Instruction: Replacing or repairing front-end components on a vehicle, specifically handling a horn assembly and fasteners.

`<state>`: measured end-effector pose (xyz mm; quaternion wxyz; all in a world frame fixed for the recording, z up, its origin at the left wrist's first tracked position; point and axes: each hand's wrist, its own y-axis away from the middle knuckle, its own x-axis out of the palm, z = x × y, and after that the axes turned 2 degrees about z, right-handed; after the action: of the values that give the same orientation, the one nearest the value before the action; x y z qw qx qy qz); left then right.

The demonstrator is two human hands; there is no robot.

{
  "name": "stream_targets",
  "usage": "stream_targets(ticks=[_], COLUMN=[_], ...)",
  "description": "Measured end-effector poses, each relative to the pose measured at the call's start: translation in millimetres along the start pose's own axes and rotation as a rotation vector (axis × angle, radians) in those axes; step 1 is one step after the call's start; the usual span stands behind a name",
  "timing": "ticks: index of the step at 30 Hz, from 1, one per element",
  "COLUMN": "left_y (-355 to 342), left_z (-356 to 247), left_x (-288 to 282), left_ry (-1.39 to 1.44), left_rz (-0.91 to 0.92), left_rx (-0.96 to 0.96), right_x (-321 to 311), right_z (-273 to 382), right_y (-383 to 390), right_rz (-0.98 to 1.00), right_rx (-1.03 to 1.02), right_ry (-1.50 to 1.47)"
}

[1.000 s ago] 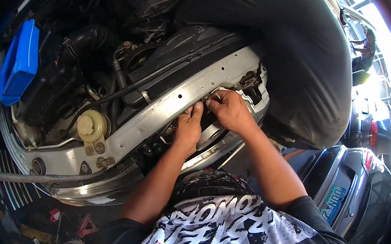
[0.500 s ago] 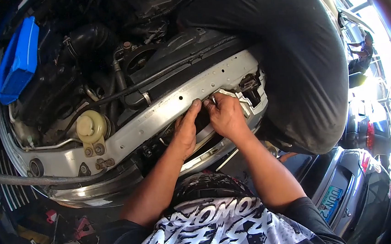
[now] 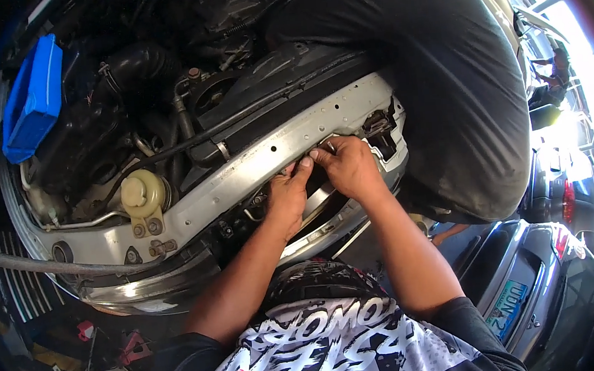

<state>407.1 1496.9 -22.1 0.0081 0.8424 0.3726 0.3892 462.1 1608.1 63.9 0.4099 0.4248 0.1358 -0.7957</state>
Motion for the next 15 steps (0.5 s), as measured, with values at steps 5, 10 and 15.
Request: stream_targets(ticks=[5, 10, 15], left_y=[-2, -5, -4], left_z=[4, 5, 3], left_x=[0, 5, 10], left_ry=[-0.027, -0.044, -0.100], left_rz=[-0.011, -0.054, -0.130], left_rx=[0.018, 0.049, 0.021], right_x=[-6, -5, -9], right_z=[6, 1, 3], right_y=[-1, -6, -4], right_rz=[0.053, 0.098, 0.110], right_rx=[0.045, 0.094, 0.070], right_ry=[-0.078, -0.066, -0.087])
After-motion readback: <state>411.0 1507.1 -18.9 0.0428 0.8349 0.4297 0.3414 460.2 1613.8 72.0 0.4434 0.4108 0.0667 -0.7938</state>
